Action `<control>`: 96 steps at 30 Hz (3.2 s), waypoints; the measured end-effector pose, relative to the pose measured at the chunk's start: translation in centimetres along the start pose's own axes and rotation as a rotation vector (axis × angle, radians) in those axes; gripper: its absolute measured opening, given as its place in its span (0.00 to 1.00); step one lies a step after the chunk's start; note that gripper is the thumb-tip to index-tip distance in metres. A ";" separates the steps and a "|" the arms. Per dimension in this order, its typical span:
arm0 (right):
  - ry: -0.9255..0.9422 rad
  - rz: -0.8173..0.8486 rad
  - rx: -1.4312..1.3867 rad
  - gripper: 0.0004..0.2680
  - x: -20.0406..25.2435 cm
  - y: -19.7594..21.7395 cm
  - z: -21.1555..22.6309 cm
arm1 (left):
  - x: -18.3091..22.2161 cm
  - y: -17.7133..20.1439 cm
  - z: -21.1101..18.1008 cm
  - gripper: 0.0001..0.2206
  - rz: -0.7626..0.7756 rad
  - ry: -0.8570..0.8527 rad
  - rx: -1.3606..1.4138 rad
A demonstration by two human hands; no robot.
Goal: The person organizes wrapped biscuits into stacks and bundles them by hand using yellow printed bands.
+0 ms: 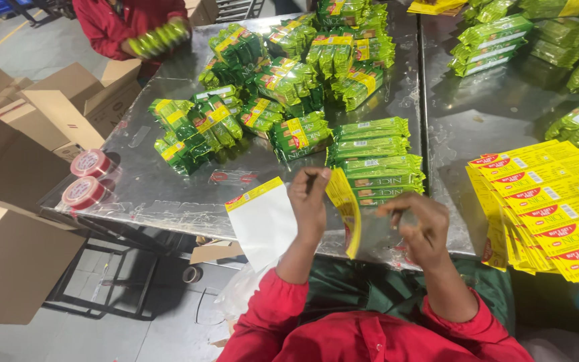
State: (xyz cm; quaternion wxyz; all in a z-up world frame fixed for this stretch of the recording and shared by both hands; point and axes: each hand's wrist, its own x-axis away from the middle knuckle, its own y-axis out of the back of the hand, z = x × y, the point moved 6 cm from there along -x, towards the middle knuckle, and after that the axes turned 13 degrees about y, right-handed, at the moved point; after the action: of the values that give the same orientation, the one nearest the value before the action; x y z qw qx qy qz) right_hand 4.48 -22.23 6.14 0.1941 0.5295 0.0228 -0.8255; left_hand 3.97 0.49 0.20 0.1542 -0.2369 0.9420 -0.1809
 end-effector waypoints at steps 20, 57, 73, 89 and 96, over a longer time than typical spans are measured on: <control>-0.515 -0.279 -0.060 0.04 10.5 5.1 -9.2 | -1.5 -1.9 7.2 0.33 0.266 -0.570 -1.313; -0.619 -0.066 0.436 0.08 10.7 2.0 -6.9 | 8.8 -4.1 6.4 0.25 0.371 -0.691 -1.199; -0.509 0.045 0.702 0.23 10.4 2.0 -5.8 | 5.8 -5.2 3.8 0.35 0.417 -0.549 -1.288; -0.575 -0.256 0.027 0.12 14.3 1.5 -10.8 | -2.0 -6.8 5.8 0.45 0.485 0.060 -1.537; -0.365 -0.108 0.378 0.13 7.6 2.1 -7.3 | 0.9 -2.9 4.2 0.38 0.362 0.179 -0.693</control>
State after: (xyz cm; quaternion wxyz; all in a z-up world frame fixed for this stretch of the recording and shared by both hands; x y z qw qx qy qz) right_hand 8.75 -24.66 -3.43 0.0483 0.3966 -0.1393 -0.9061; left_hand 5.99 -3.49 -2.51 0.0121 -0.0885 0.9835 0.1575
